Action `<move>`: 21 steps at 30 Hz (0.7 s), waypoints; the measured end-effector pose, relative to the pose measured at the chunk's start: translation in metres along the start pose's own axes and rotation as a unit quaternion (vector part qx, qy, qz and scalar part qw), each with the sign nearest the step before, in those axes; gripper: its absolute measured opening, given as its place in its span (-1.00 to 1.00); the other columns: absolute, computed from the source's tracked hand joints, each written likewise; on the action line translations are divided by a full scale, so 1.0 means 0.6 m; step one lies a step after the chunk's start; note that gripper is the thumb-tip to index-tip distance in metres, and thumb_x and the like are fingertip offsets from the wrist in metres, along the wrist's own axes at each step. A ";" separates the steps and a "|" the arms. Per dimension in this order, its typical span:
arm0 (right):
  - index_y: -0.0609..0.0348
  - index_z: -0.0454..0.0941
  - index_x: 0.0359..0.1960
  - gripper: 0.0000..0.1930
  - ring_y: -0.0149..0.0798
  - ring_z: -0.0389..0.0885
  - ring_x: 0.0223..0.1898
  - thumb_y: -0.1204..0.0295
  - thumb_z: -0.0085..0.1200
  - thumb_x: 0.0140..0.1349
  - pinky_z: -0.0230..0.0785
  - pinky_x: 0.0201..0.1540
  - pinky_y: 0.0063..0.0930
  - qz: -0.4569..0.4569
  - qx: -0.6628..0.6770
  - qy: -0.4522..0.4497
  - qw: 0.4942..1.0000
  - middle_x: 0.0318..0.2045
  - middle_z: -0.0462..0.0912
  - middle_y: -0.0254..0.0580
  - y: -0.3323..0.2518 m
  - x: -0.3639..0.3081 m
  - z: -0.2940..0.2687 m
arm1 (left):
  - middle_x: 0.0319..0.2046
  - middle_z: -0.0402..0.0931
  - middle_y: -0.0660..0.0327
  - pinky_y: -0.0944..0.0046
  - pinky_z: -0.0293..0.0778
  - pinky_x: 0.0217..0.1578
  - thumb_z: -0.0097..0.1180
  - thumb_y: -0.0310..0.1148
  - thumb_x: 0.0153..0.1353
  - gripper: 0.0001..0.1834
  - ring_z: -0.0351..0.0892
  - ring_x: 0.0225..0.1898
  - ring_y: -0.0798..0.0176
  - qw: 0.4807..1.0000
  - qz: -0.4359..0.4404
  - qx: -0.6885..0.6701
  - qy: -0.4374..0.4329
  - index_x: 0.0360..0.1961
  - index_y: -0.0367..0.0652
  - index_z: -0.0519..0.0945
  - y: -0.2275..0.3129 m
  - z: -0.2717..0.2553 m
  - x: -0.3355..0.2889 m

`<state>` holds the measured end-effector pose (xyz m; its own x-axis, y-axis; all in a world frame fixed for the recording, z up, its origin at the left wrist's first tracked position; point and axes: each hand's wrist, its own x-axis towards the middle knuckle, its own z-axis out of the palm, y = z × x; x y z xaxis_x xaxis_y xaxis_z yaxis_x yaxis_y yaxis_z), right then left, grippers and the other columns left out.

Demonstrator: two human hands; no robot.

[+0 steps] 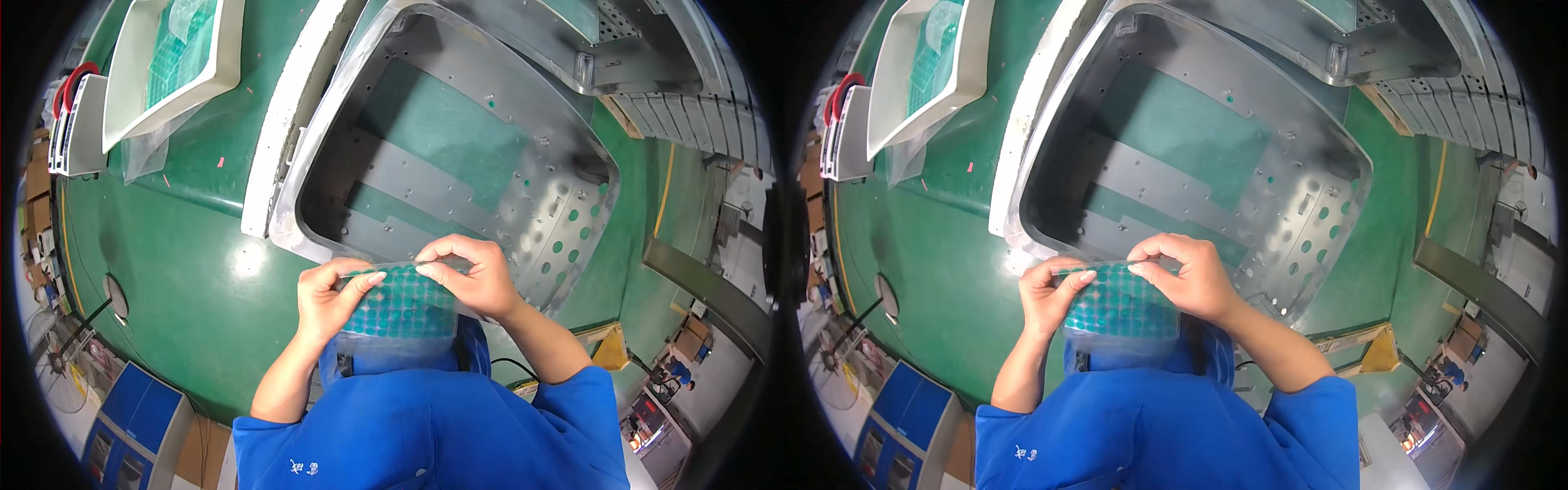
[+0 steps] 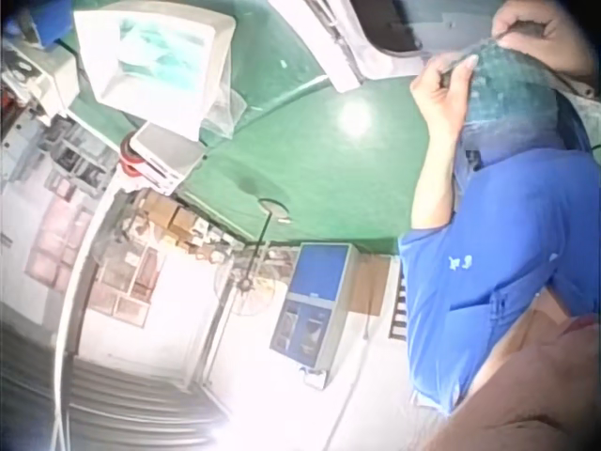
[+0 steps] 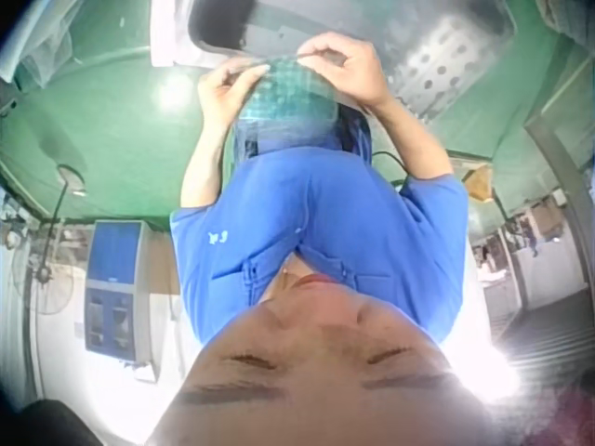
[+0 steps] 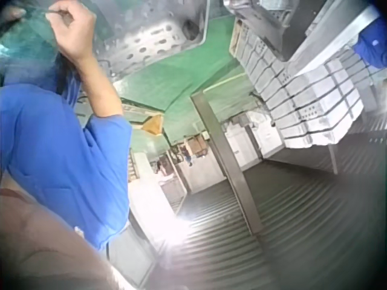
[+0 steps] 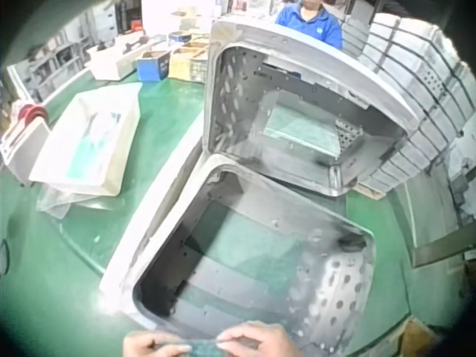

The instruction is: Applying small green circular stickers to the inside of metal enclosures.

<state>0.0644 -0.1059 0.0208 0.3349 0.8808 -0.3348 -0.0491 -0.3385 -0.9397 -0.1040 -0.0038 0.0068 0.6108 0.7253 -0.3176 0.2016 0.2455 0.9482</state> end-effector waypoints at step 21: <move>0.25 0.41 -0.46 -0.82 -0.27 0.52 -0.48 0.60 0.01 -0.20 0.28 -0.46 -0.47 -0.402 -0.384 0.099 0.826 -0.40 0.54 -0.09 0.016 -0.029 -0.005 | -0.73 0.48 0.29 0.55 0.26 -0.65 0.27 -0.49 -0.12 -0.82 0.38 -0.66 0.56 0.997 -0.044 -0.020 -0.061 -0.69 -0.26 0.50 0.007 0.016 0.008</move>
<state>0.0607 -0.1255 0.0175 0.1199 0.8775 0.4643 0.8488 0.1520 -0.5064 -0.0926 -0.0053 0.0094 0.6812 0.6163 -0.3952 0.2297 0.3326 0.9146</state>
